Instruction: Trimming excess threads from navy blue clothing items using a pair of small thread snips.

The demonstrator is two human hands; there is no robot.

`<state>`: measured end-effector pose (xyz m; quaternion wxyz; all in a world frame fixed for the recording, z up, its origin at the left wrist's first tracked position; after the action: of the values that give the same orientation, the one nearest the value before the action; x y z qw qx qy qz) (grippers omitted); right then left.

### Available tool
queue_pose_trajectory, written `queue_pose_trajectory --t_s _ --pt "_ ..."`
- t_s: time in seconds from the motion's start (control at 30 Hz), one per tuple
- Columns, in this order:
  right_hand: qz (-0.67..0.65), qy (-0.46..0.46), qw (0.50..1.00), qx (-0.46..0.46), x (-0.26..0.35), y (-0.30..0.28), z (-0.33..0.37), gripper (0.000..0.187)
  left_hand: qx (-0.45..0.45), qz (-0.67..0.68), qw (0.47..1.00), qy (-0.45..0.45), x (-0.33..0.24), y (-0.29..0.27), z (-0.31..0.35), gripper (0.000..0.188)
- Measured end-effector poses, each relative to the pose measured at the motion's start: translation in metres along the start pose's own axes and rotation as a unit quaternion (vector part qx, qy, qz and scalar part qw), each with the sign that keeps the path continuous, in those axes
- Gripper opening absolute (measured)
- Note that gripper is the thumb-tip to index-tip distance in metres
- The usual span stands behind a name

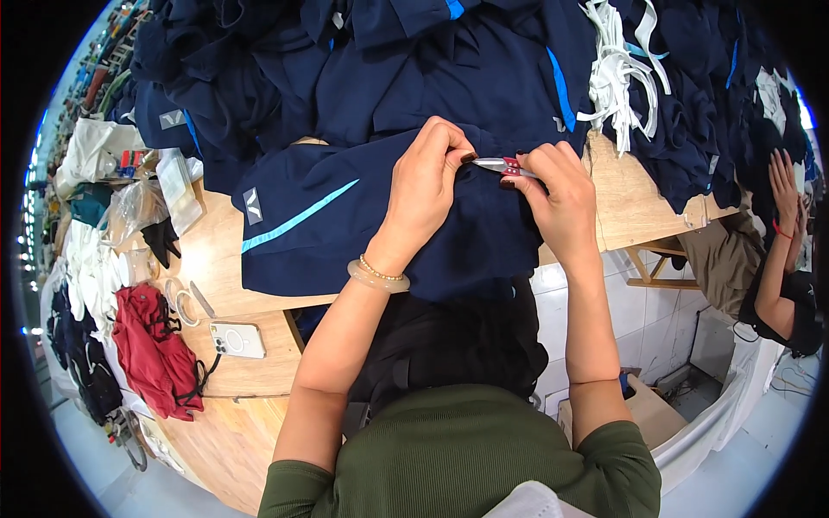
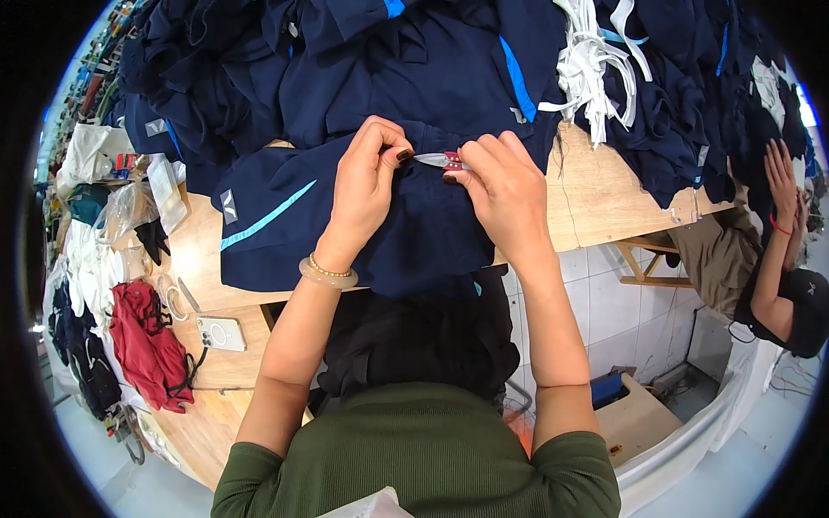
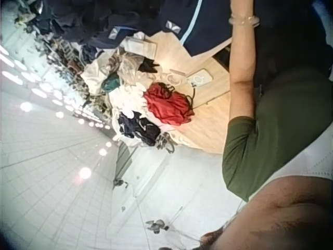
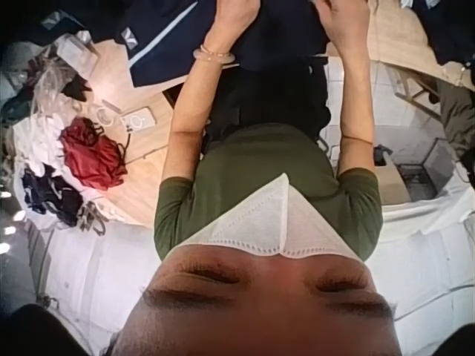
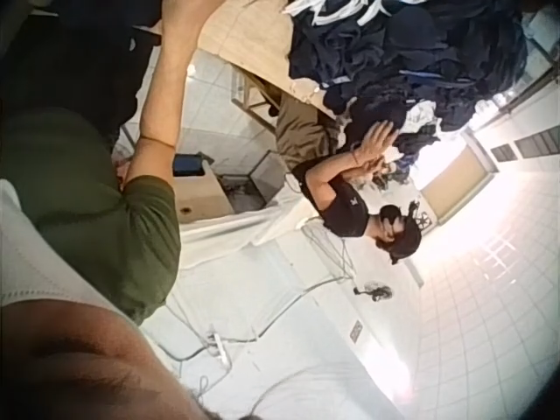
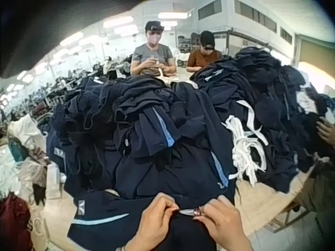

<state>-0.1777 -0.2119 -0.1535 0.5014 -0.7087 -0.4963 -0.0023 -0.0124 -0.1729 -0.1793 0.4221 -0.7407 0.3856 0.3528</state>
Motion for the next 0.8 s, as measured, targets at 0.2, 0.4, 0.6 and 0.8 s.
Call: queue_pose_trajectory --t_s 0.2,0.4,0.6,0.8 --pt "-0.001 0.002 1.000 -0.004 -0.0018 -0.0028 0.0016 0.023 0.000 -0.004 1.000 -0.001 0.0011 -0.0004 -0.0005 0.007" --pt "0.003 0.001 1.000 0.000 0.0002 -0.0040 -0.0001 0.023 -0.001 -0.006 1.000 -0.002 0.0000 -0.0008 -0.0005 0.007" --pt "0.000 -0.012 1.000 -0.001 0.0022 -0.0023 -0.0020 0.021 0.004 -0.005 1.000 0.002 -0.0008 0.0011 -0.0009 0.006" --pt "0.037 -0.026 0.999 0.006 0.0048 -0.0012 -0.0039 0.021 0.000 -0.005 1.000 0.005 0.0009 -0.0001 -0.0009 0.006"
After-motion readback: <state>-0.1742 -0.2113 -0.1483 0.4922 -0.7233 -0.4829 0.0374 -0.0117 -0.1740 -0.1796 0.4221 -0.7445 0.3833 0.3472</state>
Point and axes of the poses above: each hand's wrist, its own z-axis away from the middle knuckle, its own y-axis out of the palm, x = y × z, the point moved 2 cm from there along -z, towards the middle knuckle, and after that the axes turned 1 degree about -x, right-handed, at the moved point
